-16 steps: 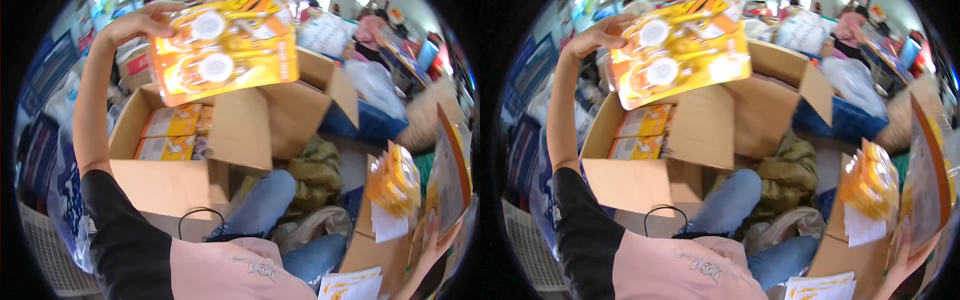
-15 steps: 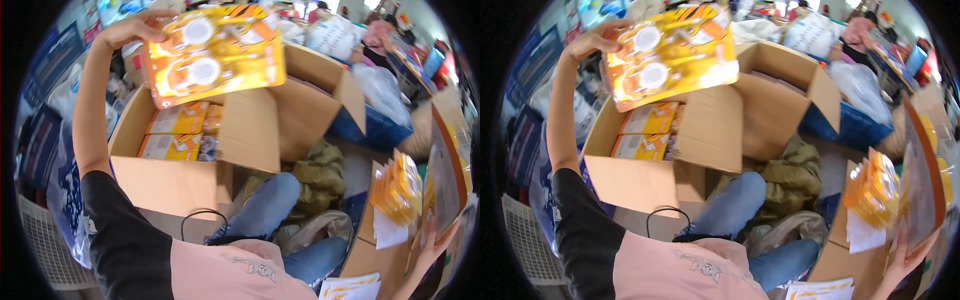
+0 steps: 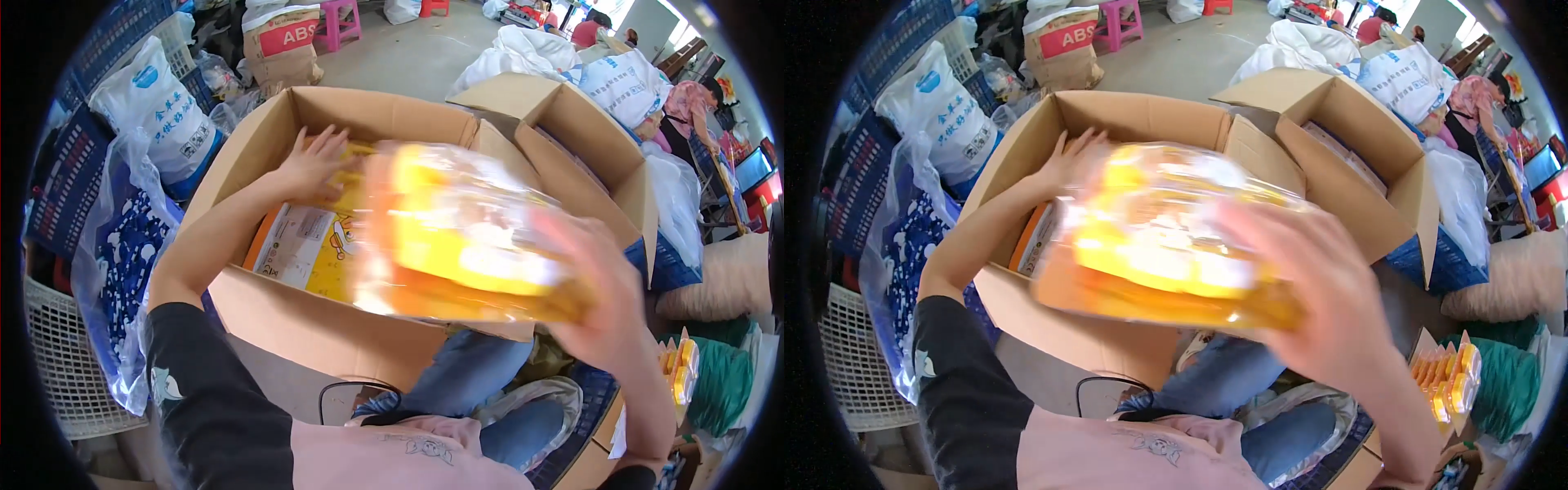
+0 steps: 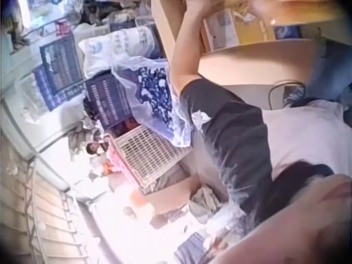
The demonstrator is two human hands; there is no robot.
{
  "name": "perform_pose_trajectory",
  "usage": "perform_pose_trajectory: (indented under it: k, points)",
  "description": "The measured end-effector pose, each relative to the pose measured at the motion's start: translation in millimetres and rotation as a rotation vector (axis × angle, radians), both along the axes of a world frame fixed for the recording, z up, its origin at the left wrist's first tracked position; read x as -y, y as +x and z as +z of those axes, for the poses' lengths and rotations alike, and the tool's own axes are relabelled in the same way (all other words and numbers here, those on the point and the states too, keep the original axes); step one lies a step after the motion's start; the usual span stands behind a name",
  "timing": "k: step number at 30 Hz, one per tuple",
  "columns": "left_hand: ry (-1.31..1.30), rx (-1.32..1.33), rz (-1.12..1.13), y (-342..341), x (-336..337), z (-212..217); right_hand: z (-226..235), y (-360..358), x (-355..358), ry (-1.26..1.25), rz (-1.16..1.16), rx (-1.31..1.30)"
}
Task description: Packing toy walkie-talkies into individual plastic bags and then into cardboard boxes.
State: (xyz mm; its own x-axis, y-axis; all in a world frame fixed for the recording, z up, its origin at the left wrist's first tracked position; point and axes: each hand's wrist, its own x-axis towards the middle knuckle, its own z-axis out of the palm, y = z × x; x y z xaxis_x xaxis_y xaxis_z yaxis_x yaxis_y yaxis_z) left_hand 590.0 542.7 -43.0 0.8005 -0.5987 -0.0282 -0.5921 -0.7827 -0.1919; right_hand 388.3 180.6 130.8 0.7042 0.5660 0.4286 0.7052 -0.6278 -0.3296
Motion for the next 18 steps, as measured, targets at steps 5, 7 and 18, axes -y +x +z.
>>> perform_pose_trajectory:
  k: [5, 7, 18]
  points:
    - [-0.687, -0.916, 0.226, 66, -47, 32, -54, 37, -120, -0.208, 0.013, -0.153]
    - [-0.882, -0.659, 0.308, 57, -9, 90, -111, 55, -145, -0.361, 0.110, -0.354]
    - [0.182, -0.611, 0.112, -45, 12, 31, -94, 17, -6, 0.429, 0.303, -0.427]
